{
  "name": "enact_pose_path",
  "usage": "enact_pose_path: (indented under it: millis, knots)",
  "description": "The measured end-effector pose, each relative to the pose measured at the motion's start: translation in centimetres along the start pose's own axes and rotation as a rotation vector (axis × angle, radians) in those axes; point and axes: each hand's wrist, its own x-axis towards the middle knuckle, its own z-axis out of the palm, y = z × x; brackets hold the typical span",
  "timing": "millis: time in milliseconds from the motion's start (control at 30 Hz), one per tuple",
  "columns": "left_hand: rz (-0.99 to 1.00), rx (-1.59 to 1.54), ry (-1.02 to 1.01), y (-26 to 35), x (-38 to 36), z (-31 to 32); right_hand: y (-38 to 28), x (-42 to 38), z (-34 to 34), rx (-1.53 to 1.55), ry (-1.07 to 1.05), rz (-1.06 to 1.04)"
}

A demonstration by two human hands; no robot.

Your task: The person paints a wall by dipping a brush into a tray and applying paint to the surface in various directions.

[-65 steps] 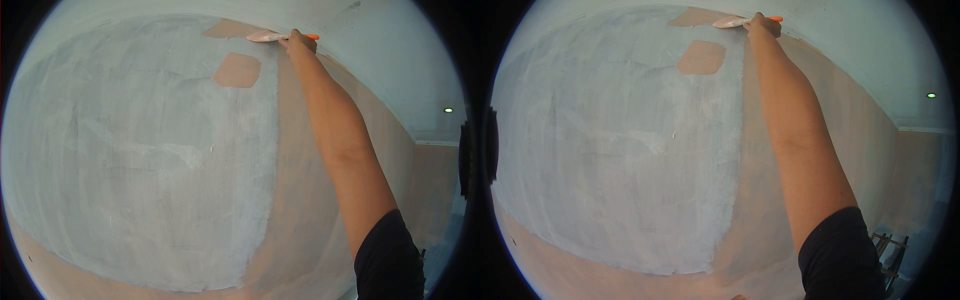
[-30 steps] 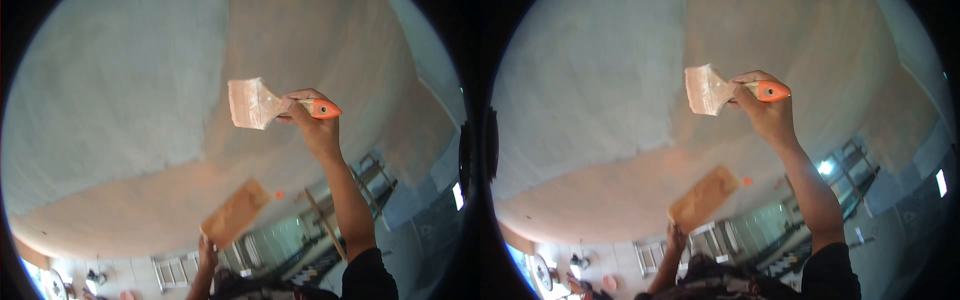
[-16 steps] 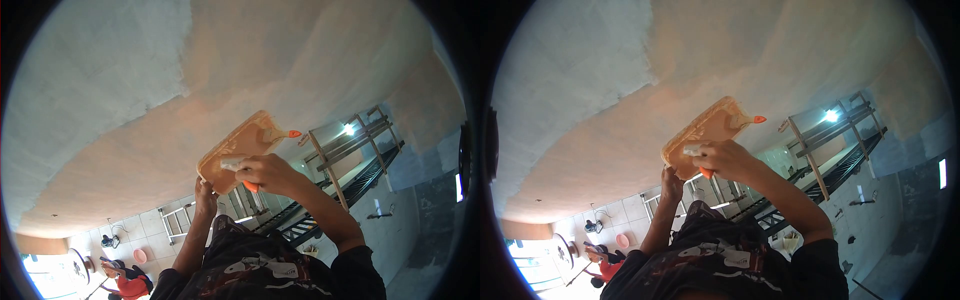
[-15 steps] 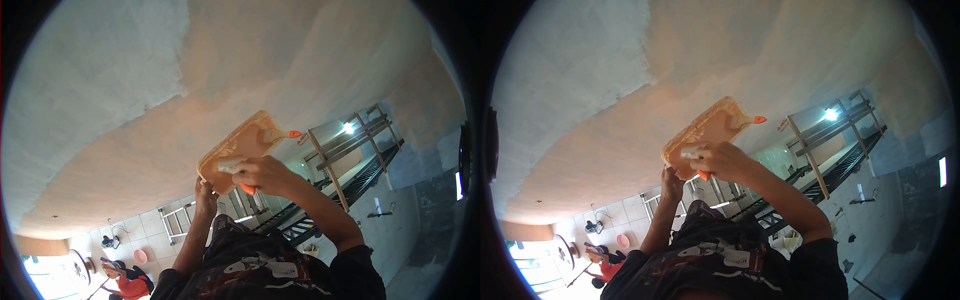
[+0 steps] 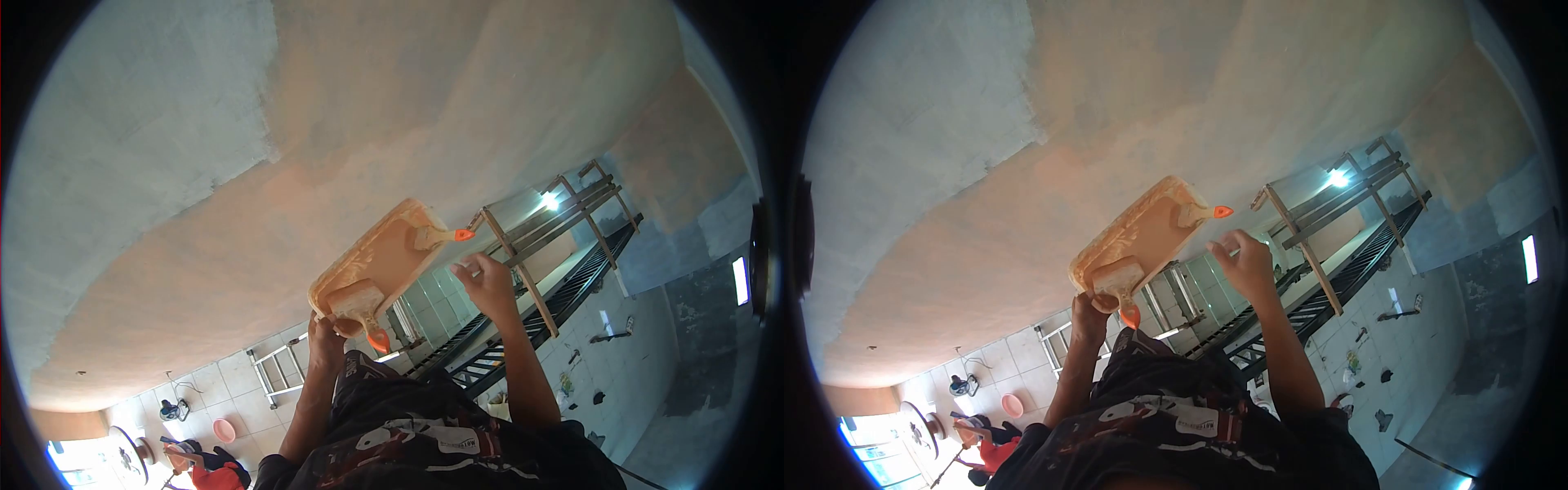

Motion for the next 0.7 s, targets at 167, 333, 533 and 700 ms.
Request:
enact_pose_path:
  millis: [167, 333, 533, 700]
  knots:
    - [0.040, 0.000, -0.095, 0.1, 0.8, -0.7, 3.0, 3.9, 4.8, -0.071, 0.621, -0.128]
    - [0.009, 0.019, -0.024, -0.2, 0.6, -0.8, -0.1, 4.8, 4.9, 0.044, 0.554, -0.369]
    - [0.032, 0.030, -0.019, 0.6, 0.8, -1.2, -2.6, 7.2, 4.9, 0.005, 0.250, -0.510]
    - [0.085, -0.022, -0.052, 1.8, 0.3, -0.6, -5.0, 5.8, 1.9, -0.050, 0.192, -0.591]
